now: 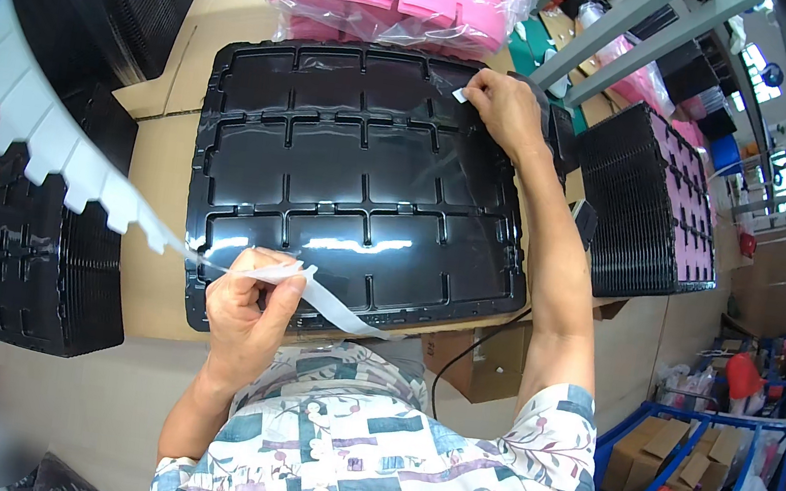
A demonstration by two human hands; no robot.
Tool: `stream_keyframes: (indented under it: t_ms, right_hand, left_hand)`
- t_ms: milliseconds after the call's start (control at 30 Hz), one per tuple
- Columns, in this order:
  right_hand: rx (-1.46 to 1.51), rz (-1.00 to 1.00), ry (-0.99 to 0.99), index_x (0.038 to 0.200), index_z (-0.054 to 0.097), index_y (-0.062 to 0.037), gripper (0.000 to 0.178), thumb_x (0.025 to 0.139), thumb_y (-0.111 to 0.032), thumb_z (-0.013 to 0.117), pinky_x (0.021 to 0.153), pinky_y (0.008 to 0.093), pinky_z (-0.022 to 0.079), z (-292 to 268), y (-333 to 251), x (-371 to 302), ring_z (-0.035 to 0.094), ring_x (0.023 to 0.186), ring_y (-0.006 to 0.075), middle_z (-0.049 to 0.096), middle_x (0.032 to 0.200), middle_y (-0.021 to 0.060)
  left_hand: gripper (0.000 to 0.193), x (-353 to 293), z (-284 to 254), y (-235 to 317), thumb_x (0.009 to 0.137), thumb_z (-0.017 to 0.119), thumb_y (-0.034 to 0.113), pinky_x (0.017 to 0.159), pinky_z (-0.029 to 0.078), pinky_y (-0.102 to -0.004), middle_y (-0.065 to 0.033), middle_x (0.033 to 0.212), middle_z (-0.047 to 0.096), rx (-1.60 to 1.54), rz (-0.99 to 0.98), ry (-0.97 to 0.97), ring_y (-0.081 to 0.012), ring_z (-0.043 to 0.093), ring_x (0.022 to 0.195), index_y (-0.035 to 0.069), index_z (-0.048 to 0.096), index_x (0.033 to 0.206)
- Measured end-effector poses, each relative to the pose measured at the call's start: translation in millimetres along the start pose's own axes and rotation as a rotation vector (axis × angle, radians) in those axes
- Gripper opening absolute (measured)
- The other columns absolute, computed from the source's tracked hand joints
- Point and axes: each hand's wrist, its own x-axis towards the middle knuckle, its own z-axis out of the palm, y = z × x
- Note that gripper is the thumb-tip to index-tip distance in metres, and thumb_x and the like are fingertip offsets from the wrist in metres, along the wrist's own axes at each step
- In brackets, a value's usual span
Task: The person assembles black plastic trays by hand, adding pink foam inserts into them.
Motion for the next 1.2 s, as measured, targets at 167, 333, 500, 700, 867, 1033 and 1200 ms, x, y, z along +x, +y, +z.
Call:
stream_keyframes:
  t_ms: [167, 333, 500, 700, 867, 1033, 1200]
  right_hand:
    - [0.013, 0.004, -0.015, 0.085, 0.07, -0.0061, 0.016, 0.083, -0.021, 0.064, 0.076, 0.0475, 0.052, 3, 4, 7, 0.067, 0.085, 0.0373, 0.069, 0.081, 0.0176]
    - [-0.096, -0.087, -0.002, 0.081, 0.068, -0.0054, 0.013, 0.08, -0.017, 0.062, 0.075, 0.048, 0.052, 7, 0, 13, 0.066, 0.082, 0.039, 0.069, 0.08, 0.0189]
    - [-0.035, -0.201, -0.087, 0.08, 0.066, -0.0037, 0.011, 0.078, -0.015, 0.063, 0.073, 0.0493, 0.051, -2, 6, 19, 0.066, 0.08, 0.0407, 0.067, 0.079, 0.021]
    - [-0.154, -0.307, -0.04, 0.081, 0.059, -0.0009, 0.011, 0.08, -0.012, 0.061, 0.07, 0.0508, 0.05, 5, -7, 17, 0.064, 0.076, 0.0421, 0.065, 0.075, 0.0232]
    - [-0.153, -0.252, 0.037, 0.078, 0.054, -0.0008, 0.013, 0.082, -0.012, 0.059, 0.066, 0.0499, 0.047, 15, -5, 12, 0.061, 0.074, 0.0439, 0.061, 0.072, 0.0231]
    - [0.509, -0.058, 0.03, 0.081, 0.061, -0.0009, 0.016, 0.088, -0.016, 0.062, 0.056, 0.0305, 0.043, -1, 18, 8, 0.055, 0.059, 0.0147, 0.057, 0.066, 0.0032]
    - [1.294, 0.27, -0.103, 0.086, 0.058, -0.0066, 0.014, 0.096, -0.016, 0.059, 0.048, 0.0175, 0.029, -23, 15, -35, 0.037, 0.055, 0.0021, 0.054, 0.074, -0.0018]
  left_hand:
    - [0.007, 1, -4, -1, 0.088, 0.066, -0.003, 0.055, 0.038, -0.0191, -0.0057, 0.09, 0.064, -0.026, -0.008, -0.042, -0.0037, 0.047, 0.064, 0.0, 0.065, 0.094]
    - [0.005, 2, -3, 1, 0.087, 0.067, -0.003, 0.054, 0.037, -0.0194, -0.0057, 0.087, 0.064, -0.044, -0.045, -0.048, -0.0037, 0.047, 0.062, 0.0, 0.064, 0.091]
    - [0.006, 1, -4, -1, 0.088, 0.068, 0.001, 0.051, 0.037, -0.0194, -0.0065, 0.086, 0.065, 0.0, -0.043, -0.08, -0.0031, 0.047, 0.059, 0.0, 0.062, 0.086]
    - [0.008, 4, -7, 4, 0.086, 0.069, 0.0, 0.05, 0.038, -0.0203, -0.0086, 0.085, 0.067, 0.026, -0.028, -0.139, -0.0047, 0.049, 0.057, 0.0, 0.061, 0.084]
    - [0.008, 6, -6, 3, 0.085, 0.069, -0.001, 0.052, 0.04, -0.0207, -0.0097, 0.084, 0.067, 0.054, 0.008, -0.169, -0.0057, 0.05, 0.058, 0.001, 0.061, 0.085]
    - [0.007, 4, -9, 5, 0.087, 0.068, -0.001, 0.055, 0.041, -0.0201, -0.0083, 0.088, 0.066, -0.016, -0.089, -0.153, -0.0059, 0.054, 0.063, 0.0, 0.061, 0.086]
    - [0.004, 7, -5, 16, 0.09, 0.065, -0.001, 0.059, 0.044, -0.0193, -0.007, 0.093, 0.064, -0.273, -0.251, -0.048, -0.0053, 0.055, 0.067, 0.0, 0.062, 0.092]
